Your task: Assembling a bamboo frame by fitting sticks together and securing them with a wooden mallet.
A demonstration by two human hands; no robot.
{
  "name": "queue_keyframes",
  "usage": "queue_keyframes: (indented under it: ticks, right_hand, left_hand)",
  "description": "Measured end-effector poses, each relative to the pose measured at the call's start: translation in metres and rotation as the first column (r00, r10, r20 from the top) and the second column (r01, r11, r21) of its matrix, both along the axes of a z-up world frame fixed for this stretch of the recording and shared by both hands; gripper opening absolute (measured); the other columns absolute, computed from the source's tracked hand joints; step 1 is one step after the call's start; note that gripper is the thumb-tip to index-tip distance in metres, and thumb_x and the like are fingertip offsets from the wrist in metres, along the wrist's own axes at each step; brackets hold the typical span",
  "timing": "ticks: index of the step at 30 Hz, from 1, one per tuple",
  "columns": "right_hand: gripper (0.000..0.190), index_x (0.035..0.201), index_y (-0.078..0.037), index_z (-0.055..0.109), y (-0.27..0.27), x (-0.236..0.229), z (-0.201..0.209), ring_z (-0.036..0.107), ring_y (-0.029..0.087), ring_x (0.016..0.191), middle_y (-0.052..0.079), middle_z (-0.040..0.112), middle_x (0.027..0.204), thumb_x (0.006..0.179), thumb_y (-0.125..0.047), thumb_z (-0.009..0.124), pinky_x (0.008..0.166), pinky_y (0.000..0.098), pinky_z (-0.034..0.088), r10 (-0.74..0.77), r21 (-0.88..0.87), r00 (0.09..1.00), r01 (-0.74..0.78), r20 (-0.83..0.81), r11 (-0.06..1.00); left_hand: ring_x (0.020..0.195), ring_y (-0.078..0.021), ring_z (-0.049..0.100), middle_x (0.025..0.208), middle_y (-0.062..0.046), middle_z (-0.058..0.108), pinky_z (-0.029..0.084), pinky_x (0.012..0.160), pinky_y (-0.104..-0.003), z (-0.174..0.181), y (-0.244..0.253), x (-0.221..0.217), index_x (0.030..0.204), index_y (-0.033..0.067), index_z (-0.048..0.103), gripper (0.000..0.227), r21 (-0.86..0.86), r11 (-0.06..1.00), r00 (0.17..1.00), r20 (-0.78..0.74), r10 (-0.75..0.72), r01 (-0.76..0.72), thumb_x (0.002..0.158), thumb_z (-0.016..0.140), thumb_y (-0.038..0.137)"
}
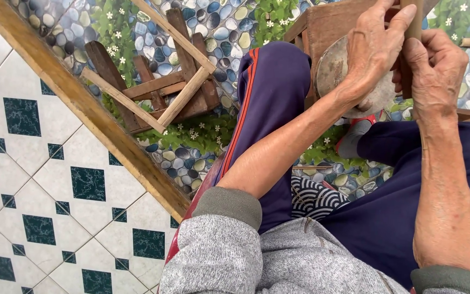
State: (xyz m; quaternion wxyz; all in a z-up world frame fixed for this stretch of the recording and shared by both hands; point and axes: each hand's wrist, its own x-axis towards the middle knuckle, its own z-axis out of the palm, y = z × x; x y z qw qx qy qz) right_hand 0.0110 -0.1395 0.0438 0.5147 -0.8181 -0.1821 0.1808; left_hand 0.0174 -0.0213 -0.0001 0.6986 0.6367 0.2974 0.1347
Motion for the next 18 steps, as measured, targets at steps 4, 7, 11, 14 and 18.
queue_keyframes:
  ticks: [4, 7, 11, 14, 18]
  right_hand:
    - [0.028, 0.121, -0.005, 0.057, 0.005, -0.001, 0.004, 0.051, 0.012, 0.055, 0.008, 0.056, 0.076, 0.129, -0.032, 0.060, 0.044, 0.0242, 0.039, -0.022, 0.010, 1.000, 0.022, 0.016, 1.000]
    - [0.024, 0.115, -0.009, 0.058, 0.002, 0.004, 0.000, 0.049, 0.010, 0.052, 0.005, 0.056, 0.073, 0.125, -0.031, 0.061, 0.041, 0.0229, 0.036, -0.108, 0.020, 0.993, 0.109, -0.042, 0.994]
    - [0.022, 0.119, -0.008, 0.058, -0.013, 0.018, -0.005, 0.057, 0.012, 0.065, 0.007, 0.064, 0.091, 0.126, -0.030, 0.059, 0.054, 0.0273, 0.048, -0.126, 0.112, 0.991, 0.120, 0.043, 0.986]
    - [0.023, 0.124, -0.007, 0.060, -0.021, 0.029, -0.001, 0.057, 0.012, 0.067, 0.008, 0.063, 0.092, 0.125, -0.030, 0.056, 0.060, 0.0261, 0.050, -0.170, 0.210, 0.984, 0.156, 0.050, 0.965]
    - [0.020, 0.116, -0.013, 0.065, -0.050, 0.063, -0.031, 0.049, 0.005, 0.076, -0.004, 0.056, 0.087, 0.124, -0.030, 0.058, 0.070, 0.0252, 0.039, -0.281, 0.267, 0.959, 0.259, 0.045, 0.928]
  left_hand:
    - [0.102, -0.0299, 0.080, 0.110, -0.008, 0.082, 0.062, 0.087, -0.044, 0.003, 0.001, -0.004, 0.123, 0.0152, 0.068, 0.043, 0.001, 1.000, 1.000, 0.025, -0.018, 0.018, 0.093, 0.050, 0.040]
    - [0.101, -0.0261, 0.080, 0.111, -0.005, 0.081, 0.062, 0.087, -0.043, 0.008, -0.001, -0.008, 0.124, 0.0165, 0.065, 0.036, 0.014, 1.000, 0.997, 0.080, -0.017, 0.016, 0.096, 0.052, 0.035]
    - [0.082, -0.0168, 0.074, 0.095, 0.002, 0.068, 0.060, 0.083, -0.039, 0.020, -0.002, -0.016, 0.132, 0.0186, 0.053, 0.037, 0.028, 0.999, 0.984, 0.175, 0.029, -0.034, 0.098, 0.054, 0.033]
    - [0.083, -0.0136, 0.066, 0.097, 0.002, 0.065, 0.058, 0.077, -0.031, 0.024, -0.012, -0.019, 0.116, 0.0200, 0.056, 0.018, 0.177, 0.983, 0.949, 0.316, -0.009, -0.050, 0.103, 0.051, 0.032]
    - [0.107, -0.0187, 0.077, 0.117, -0.001, 0.077, 0.068, 0.094, -0.036, 0.058, -0.055, -0.052, 0.113, 0.0285, 0.069, 0.022, 0.108, 0.935, 0.853, 0.387, -0.351, 0.337, 0.105, 0.054, 0.042]
